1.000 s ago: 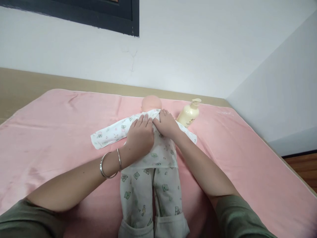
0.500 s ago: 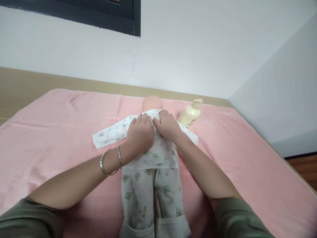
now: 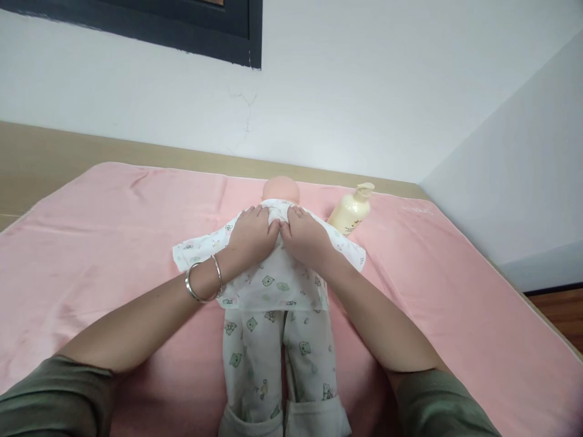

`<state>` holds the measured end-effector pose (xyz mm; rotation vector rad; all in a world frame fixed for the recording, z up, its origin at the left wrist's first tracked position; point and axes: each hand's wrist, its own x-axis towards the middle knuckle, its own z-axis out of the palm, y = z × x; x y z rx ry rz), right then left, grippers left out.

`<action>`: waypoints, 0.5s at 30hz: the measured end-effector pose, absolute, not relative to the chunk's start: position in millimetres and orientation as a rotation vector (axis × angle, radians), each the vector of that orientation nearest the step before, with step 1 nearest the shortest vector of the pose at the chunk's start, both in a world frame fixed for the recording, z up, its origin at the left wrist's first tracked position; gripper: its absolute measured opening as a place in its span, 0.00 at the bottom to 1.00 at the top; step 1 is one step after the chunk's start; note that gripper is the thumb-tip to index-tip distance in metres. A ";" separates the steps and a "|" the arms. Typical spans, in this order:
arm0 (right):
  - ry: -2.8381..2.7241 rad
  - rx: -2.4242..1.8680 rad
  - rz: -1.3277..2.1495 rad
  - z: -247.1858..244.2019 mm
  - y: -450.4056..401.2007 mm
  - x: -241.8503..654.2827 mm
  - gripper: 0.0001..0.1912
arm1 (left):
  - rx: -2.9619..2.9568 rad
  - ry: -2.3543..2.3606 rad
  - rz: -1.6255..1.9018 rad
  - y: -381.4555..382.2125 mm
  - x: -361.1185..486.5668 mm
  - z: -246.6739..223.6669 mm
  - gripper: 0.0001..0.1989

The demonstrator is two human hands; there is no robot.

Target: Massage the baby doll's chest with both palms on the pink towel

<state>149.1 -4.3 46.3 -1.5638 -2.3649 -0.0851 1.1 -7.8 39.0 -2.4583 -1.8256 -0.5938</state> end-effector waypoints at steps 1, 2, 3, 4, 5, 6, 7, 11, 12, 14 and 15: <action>-2.344 -1.601 -0.012 48.5 1.5 150.6 0.20 | -2.431 -1.773 -0.558 -14.1 3.3 39.6 0.17; -2.326 -1.636 0.060 50.9 6.3 152.0 0.21 | -2.408 -1.723 -0.529 -20.6 5.6 40.4 0.18; -2.310 -1.667 0.122 53.4 10.0 153.2 0.21 | -2.391 -1.679 -0.508 -26.7 7.9 41.1 0.18; -2.298 -1.690 0.166 55.5 12.4 154.0 0.22 | -2.381 -1.646 -0.499 -31.8 9.7 41.7 0.17; -2.290 -1.704 0.189 57.4 13.5 154.4 0.22 | -2.379 -1.623 -0.503 -35.3 11.1 42.0 0.16; -2.286 -1.710 0.194 58.9 13.6 154.4 0.21 | -2.382 -1.610 -0.516 -37.0 11.7 41.9 0.15; -2.286 -1.713 0.182 60.0 12.8 154.1 0.21 | -2.386 -1.608 -0.541 -36.6 11.6 41.5 0.15; -2.321 -1.713 0.074 59.9 3.3 150.3 0.19 | -2.434 -1.684 -0.705 -19.2 5.7 39.2 0.14; -2.331 -1.711 0.033 58.5 -0.2 149.1 0.19 | -2.455 -1.732 -0.726 -13.2 3.6 39.1 0.14; -2.343 -1.678 -0.075 53.6 -7.7 146.4 0.19 | -2.506 -1.837 -0.724 -3.1 -0.2 39.9 0.14; -2.350 -1.637 -0.133 50.6 -11.0 145.1 0.19 | -2.522 -1.882 -0.705 0.5 -1.7 40.4 0.15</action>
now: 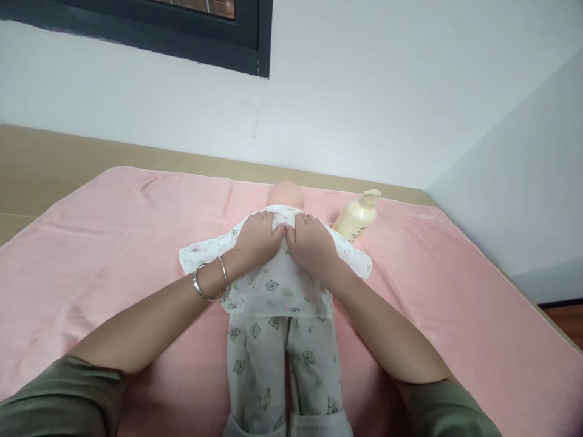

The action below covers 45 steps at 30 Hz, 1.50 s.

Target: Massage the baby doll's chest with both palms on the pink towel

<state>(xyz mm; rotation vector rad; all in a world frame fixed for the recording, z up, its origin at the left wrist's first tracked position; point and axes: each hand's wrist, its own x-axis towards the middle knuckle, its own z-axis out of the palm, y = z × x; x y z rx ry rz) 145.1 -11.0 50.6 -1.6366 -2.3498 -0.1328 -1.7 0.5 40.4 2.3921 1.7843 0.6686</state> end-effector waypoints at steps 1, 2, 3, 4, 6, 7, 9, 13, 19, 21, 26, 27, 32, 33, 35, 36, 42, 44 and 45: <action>-2.357 -1.581 -0.180 47.6 -13.5 144.0 0.19 | 2.380 1.784 0.640 2.7 -2.9 40.9 0.15; -2.359 -1.530 -0.208 44.9 -15.0 143.2 0.19 | 2.393 1.785 0.620 3.5 -3.6 41.2 0.16; -2.351 -1.498 -0.208 42.9 -15.0 142.6 0.19 | 2.434 1.785 0.605 3.0 -3.9 41.2 0.16; -2.334 -1.492 -0.182 41.8 -13.4 142.5 0.18 | 2.498 1.783 0.586 1.1 -3.6 40.9 0.17; -2.281 -1.554 -0.078 42.4 -6.4 143.5 0.18 | 2.638 1.791 0.543 -6.1 -1.0 39.6 0.18; -2.256 -1.599 -0.019 43.9 -1.8 144.7 0.18 | 2.694 1.804 0.529 -10.9 1.2 38.6 0.19; -2.231 -1.670 0.081 47.7 7.3 147.5 0.18 | 2.758 1.841 0.543 -21.1 6.1 36.6 0.19; -2.250 -1.709 0.122 53.2 13.4 150.1 0.19 | 2.781 1.790 0.698 -29.8 10.8 34.0 0.14; -2.279 -1.614 -0.113 42.0 -10.7 137.5 0.22 | 2.605 1.738 0.731 -3.0 0.7 30.7 0.16; -2.270 -1.525 -0.188 34.9 -20.3 133.7 0.22 | 2.459 1.792 0.814 3.4 -0.2 27.1 0.14; -2.279 -1.456 -0.158 33.0 -22.6 135.7 0.21 | 2.324 1.813 0.966 2.4 3.1 18.5 0.11; -2.274 -1.480 -0.113 35.7 -18.6 137.6 0.21 | 2.311 1.811 0.970 1.4 3.6 17.2 0.12; -2.200 -1.681 0.092 46.9 4.3 145.9 0.21 | 2.254 1.798 1.058 0.4 5.2 10.6 0.21; -2.187 -1.698 0.090 46.9 6.5 146.4 0.22 | 2.247 1.795 1.064 0.8 5.4 9.5 0.22; -2.180 -1.702 0.062 45.4 7.8 146.0 0.22 | 2.240 1.791 1.064 1.5 5.7 8.2 0.22; -2.182 -1.698 0.047 44.2 7.3 145.3 0.22 | 2.239 1.792 1.063 1.8 5.7 8.1 0.23; -2.205 -1.704 0.038 44.9 6.1 145.0 0.21 | 2.342 1.821 0.997 -2.7 5.6 18.1 0.19; -2.224 -1.690 0.117 49.0 9.2 150.2 0.20 | 2.389 1.840 0.950 -8.5 7.4 23.0 0.16; -2.227 -1.683 0.180 51.3 11.2 153.5 0.20 | 2.406 1.850 0.938 -12.0 8.8 24.7 0.15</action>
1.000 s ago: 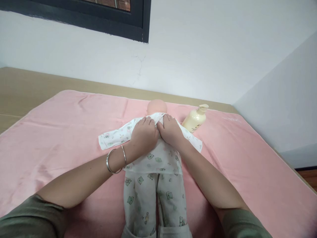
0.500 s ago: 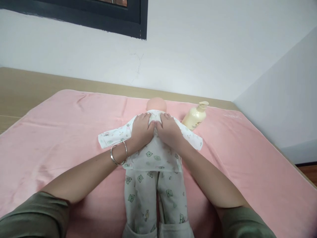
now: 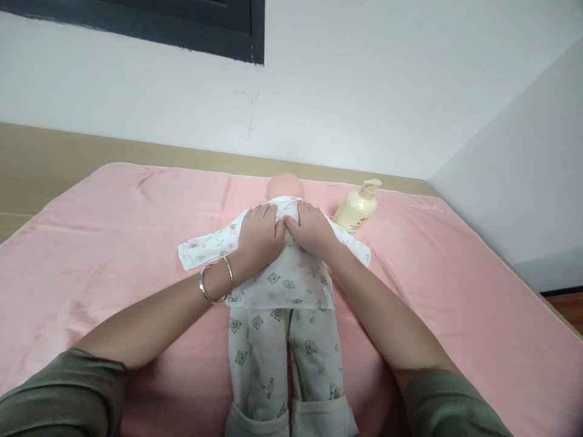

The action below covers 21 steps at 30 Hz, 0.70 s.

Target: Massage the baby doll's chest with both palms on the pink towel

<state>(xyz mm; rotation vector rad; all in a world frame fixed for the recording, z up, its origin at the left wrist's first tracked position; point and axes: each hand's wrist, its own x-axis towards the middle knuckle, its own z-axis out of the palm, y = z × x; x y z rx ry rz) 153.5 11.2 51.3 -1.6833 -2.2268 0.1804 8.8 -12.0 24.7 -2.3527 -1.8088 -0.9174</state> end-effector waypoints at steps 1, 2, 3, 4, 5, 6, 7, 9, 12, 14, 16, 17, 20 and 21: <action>-2.223 -1.678 0.252 53.6 13.2 156.8 0.19 | -2.342 -1.800 -0.909 -15.8 10.5 25.8 0.14; -2.216 -1.677 0.315 55.6 15.1 159.7 0.19 | -2.334 -1.785 -0.908 -19.5 12.4 26.3 0.14; -2.207 -1.680 0.355 57.3 16.6 161.8 0.19 | -2.327 -1.768 -0.914 -22.9 14.1 26.1 0.14; -2.200 -1.688 0.365 58.6 17.4 163.0 0.18 | -2.325 -1.749 -0.919 -25.4 15.6 25.6 0.15; -2.202 -1.699 0.348 59.6 17.5 163.1 0.18 | -2.325 -1.736 -0.925 -27.0 16.5 24.9 0.15; -2.211 -1.710 0.314 60.0 16.5 162.0 0.19 | -2.327 -1.730 -0.928 -27.2 16.7 24.4 0.16; -2.227 -1.719 0.269 60.0 14.5 159.9 0.19 | -2.333 -1.730 -0.928 -26.1 16.1 24.1 0.16; -2.275 -1.711 0.171 58.1 6.9 153.5 0.20 | -2.367 -1.744 -0.920 -20.0 12.6 24.5 0.15; -2.329 -1.606 0.001 50.6 -10.5 141.6 0.20 | -2.446 -1.813 -0.901 -5.5 4.2 26.8 0.15; -2.332 -1.499 -0.120 45.1 -21.1 135.3 0.22 | -2.469 -1.892 -0.895 2.4 -0.4 28.7 0.17; -2.336 -1.440 -0.159 42.5 -25.6 132.6 0.22 | -2.467 -1.938 -0.865 5.4 -2.2 30.6 0.17; -2.336 -1.445 -0.131 42.8 -24.7 133.0 0.22 | -2.461 -1.938 -0.835 4.5 -2.0 31.7 0.17; -2.314 -1.519 0.071 48.3 -10.9 140.8 0.18 | -2.432 -1.844 -0.729 -6.8 2.7 34.9 0.16; -2.295 -1.555 0.136 50.7 -4.3 144.7 0.18 | -2.421 -1.800 -0.711 -12.7 5.3 35.5 0.15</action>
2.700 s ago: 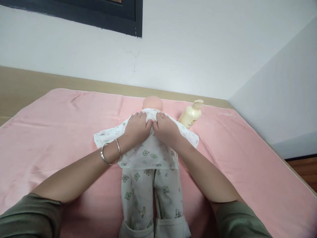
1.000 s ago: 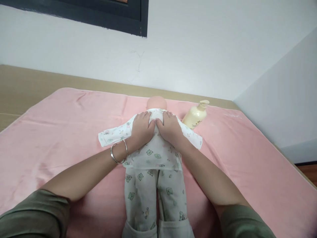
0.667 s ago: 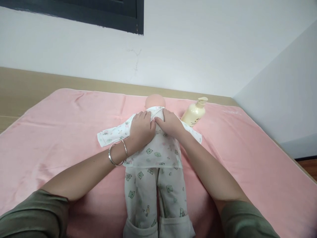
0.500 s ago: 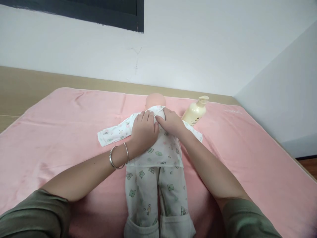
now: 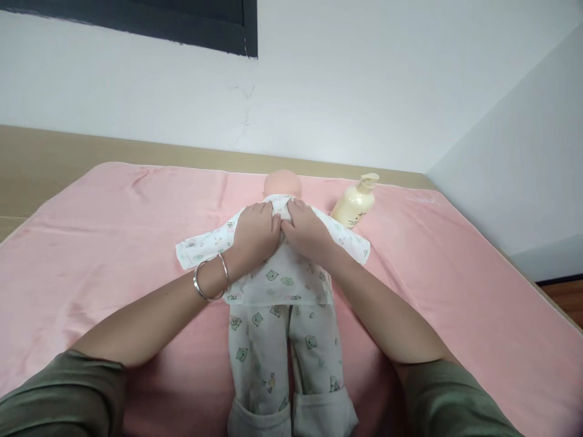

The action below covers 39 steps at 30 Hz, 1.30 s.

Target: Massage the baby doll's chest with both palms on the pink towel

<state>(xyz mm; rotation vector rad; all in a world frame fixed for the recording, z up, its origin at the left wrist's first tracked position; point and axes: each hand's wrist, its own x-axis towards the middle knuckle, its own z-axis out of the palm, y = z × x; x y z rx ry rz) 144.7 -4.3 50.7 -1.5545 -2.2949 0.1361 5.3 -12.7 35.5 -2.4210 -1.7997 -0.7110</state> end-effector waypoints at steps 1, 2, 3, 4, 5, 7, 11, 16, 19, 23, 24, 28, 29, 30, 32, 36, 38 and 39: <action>-2.271 -1.593 0.192 52.9 2.1 148.6 0.18 | -2.413 -1.750 -0.708 -18.8 7.9 35.8 0.15; -2.249 -1.630 0.238 54.7 7.9 152.2 0.18 | -2.408 -1.698 -0.718 -24.7 10.6 35.7 0.15; -2.233 -1.660 0.268 56.1 12.4 155.2 0.18 | -2.408 -1.652 -0.739 -29.9 12.9 35.2 0.15; -2.226 -1.680 0.279 56.9 15.5 157.1 0.19 | -2.409 -1.615 -0.766 -33.7 14.8 34.5 0.16; -2.232 -1.685 0.270 57.2 16.9 157.9 0.19 | -2.415 -1.583 -0.795 -36.0 15.9 33.9 0.16; -2.271 -1.682 0.194 56.4 14.3 156.1 0.20 | -2.427 -1.582 -0.845 -34.6 15.5 33.6 0.16; -2.328 -1.687 -0.023 49.2 -9.2 142.5 0.23 | -2.472 -1.811 -0.826 -13.4 4.4 37.3 0.14; -2.305 -1.580 -0.173 41.2 -37.1 130.4 0.27 | -2.493 -2.064 -0.811 5.6 -7.0 41.1 0.14; -2.292 -1.645 -0.033 47.0 -27.6 135.4 0.23 | -2.440 -1.902 -0.734 -3.6 -1.8 40.5 0.13; -2.165 -1.865 0.169 56.9 0.8 146.3 0.19 | -2.357 -1.622 -0.664 -28.5 10.8 39.3 0.12; -2.147 -1.889 0.183 57.5 5.8 147.9 0.19 | -2.354 -1.586 -0.671 -33.3 12.9 39.0 0.12; -2.301 -1.828 0.013 52.6 5.5 148.9 0.20 | -2.396 -1.573 -0.740 -32.1 12.5 36.9 0.10; -2.365 -1.778 -0.065 51.2 0.9 148.3 0.20 | -2.425 -1.580 -0.749 -26.5 10.5 36.0 0.10; -2.428 -1.720 -0.135 50.4 -5.0 147.6 0.20 | -2.451 -1.608 -0.754 -19.7 8.2 35.0 0.11; -2.553 -1.571 -0.257 50.9 -18.0 146.2 0.20 | -2.467 -1.764 -0.777 -5.2 3.8 32.9 0.11; -2.675 -1.379 -0.358 56.3 -32.0 145.9 0.21 | -2.383 -2.031 -0.838 6.8 0.9 30.4 0.13; -2.666 -1.411 -0.267 57.7 -26.4 148.0 0.20 | -2.422 -1.885 -0.792 -0.4 2.8 30.4 0.14; -2.624 -1.468 -0.180 57.6 -20.7 149.5 0.19 | -2.438 -1.803 -0.767 -6.4 4.5 30.4 0.15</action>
